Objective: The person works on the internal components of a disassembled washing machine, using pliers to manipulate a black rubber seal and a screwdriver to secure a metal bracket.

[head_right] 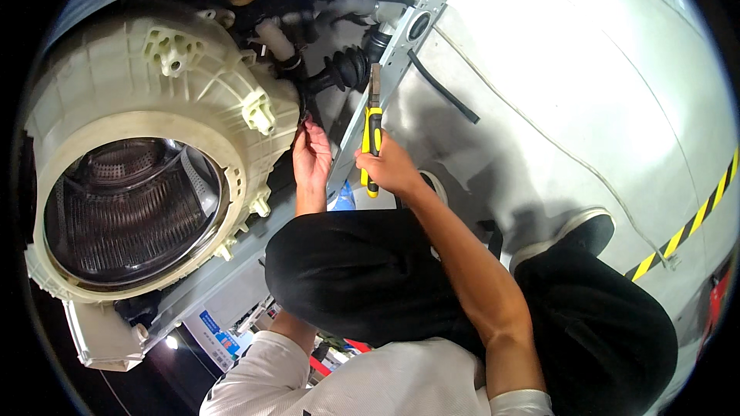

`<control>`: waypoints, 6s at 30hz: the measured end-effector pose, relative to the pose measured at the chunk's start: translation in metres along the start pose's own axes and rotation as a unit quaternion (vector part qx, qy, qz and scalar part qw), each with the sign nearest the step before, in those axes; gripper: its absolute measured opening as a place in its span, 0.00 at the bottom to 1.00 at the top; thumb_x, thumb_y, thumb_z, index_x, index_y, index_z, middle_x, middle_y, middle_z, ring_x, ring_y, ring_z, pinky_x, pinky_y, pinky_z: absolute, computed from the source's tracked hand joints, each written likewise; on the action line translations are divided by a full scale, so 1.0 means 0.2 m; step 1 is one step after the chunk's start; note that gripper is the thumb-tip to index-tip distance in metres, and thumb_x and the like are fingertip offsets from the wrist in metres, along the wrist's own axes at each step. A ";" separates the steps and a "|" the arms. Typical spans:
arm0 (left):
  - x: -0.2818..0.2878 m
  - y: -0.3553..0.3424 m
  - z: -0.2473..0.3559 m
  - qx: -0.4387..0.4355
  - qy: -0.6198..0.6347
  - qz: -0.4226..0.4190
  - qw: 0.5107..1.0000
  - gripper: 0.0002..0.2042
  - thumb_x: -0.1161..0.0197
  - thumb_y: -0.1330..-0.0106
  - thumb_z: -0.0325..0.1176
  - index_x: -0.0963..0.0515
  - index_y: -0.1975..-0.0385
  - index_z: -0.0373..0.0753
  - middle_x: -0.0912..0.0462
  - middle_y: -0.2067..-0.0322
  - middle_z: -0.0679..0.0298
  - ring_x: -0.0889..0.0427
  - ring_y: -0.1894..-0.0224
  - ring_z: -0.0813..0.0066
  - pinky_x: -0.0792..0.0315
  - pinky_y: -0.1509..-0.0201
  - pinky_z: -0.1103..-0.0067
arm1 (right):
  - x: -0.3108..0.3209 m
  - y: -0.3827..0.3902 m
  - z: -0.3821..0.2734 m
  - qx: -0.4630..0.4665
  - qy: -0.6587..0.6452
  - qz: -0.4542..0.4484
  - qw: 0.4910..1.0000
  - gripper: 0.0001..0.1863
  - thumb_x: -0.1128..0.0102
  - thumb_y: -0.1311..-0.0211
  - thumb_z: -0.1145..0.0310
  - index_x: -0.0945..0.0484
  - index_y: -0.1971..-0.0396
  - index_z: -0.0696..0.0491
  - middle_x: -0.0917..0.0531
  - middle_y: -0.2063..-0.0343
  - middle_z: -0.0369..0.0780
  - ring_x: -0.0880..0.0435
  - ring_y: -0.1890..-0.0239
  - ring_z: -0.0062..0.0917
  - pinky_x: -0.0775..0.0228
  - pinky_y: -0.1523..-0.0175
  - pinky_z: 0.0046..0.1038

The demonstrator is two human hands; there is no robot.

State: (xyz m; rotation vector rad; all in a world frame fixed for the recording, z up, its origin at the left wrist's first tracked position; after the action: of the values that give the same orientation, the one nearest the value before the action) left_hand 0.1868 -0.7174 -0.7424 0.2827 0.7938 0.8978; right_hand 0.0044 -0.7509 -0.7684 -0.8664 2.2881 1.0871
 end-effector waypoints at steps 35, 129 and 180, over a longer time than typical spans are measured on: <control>-0.19 0.35 -0.08 0.137 -0.192 0.069 0.969 0.12 0.47 0.33 0.34 0.28 0.56 0.34 0.22 0.59 0.55 0.20 0.60 0.69 0.24 0.54 0.76 | 0.25 0.37 -0.17 -0.130 0.212 -0.043 0.968 0.15 0.48 0.47 0.73 0.32 0.58 0.59 0.22 0.65 0.39 0.21 0.62 0.23 0.30 0.59 0.27; -0.79 1.41 0.28 -0.061 -0.825 -0.070 0.557 0.19 0.44 0.39 0.44 0.26 0.55 0.37 0.21 0.60 0.52 0.23 0.55 0.52 0.30 0.51 0.67 | 0.94 0.18 -0.77 -0.209 0.736 -0.110 0.635 0.14 0.53 0.53 0.71 0.25 0.69 0.65 0.21 0.80 0.49 0.19 0.79 0.36 0.27 0.75 0.36; -1.68 0.81 0.84 -0.443 -0.714 0.201 0.504 0.20 0.33 0.53 0.47 0.25 0.77 0.33 0.20 0.79 0.56 0.20 0.75 0.60 0.28 0.67 0.71 | 0.70 0.45 -0.92 -0.143 0.790 -0.166 0.573 0.16 0.48 0.59 0.74 0.20 0.67 0.60 0.19 0.62 0.49 0.19 0.59 0.40 0.28 0.56 0.37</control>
State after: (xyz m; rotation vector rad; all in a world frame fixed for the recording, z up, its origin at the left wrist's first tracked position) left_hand 0.0887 -0.8670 -0.3743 0.1825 -1.3808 1.0133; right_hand -0.1826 -0.9029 -0.7033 -3.2264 2.6727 0.2844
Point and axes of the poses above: each hand's wrist, its own y-axis away from the middle knuckle, its own x-axis out of the back of the hand, z = x × y, the point moved 9 cm from there along -y, towards the middle knuckle
